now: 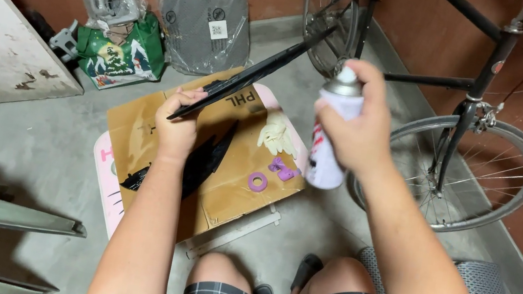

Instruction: A person is inspecting and spray painting a black and blue plastic motorcycle fairing part.

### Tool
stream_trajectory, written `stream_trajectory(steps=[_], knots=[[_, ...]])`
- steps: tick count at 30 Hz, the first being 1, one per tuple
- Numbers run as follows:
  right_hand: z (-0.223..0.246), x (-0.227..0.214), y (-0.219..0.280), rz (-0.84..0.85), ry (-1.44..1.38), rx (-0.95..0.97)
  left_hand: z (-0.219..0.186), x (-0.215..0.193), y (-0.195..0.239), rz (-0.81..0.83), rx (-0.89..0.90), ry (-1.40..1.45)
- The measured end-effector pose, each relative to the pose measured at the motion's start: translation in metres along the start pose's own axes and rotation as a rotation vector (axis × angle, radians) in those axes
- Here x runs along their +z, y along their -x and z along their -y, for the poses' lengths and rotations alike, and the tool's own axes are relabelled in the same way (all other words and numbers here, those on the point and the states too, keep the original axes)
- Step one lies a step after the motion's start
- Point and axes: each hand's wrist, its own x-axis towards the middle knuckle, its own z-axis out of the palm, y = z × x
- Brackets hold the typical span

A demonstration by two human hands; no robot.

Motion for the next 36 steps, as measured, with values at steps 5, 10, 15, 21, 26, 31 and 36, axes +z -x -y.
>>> stream_trajectory(steps=[5,10,15,21,26,31,36], knots=[[-0.013,-0.009,-0.01,-0.054,-0.028,-0.063,-0.004,-0.001,-0.001,-0.005,0.003,-0.028],[-0.032,-0.005,-0.028,-0.132,0.028,-0.066,-0.003,-0.001,-0.003,-0.008,0.01,-0.042],[0.004,0.026,0.028,0.193,-0.102,-0.023,-0.001,0.0,-0.001,-0.018,-0.013,-0.052],[-0.011,0.014,0.03,0.144,-0.206,-0.089,0.01,-0.01,0.0,-0.039,-0.042,-0.033],[0.003,0.025,0.025,0.186,-0.146,-0.128,0.008,-0.014,0.003,-0.045,-0.065,-0.018],[-0.026,0.02,-0.03,-0.071,-0.066,-0.195,-0.006,-0.022,0.006,-0.045,-0.076,-0.015],[-0.027,-0.007,-0.045,-0.191,-0.066,-0.183,-0.022,-0.036,0.006,-0.046,-0.397,-0.103]])
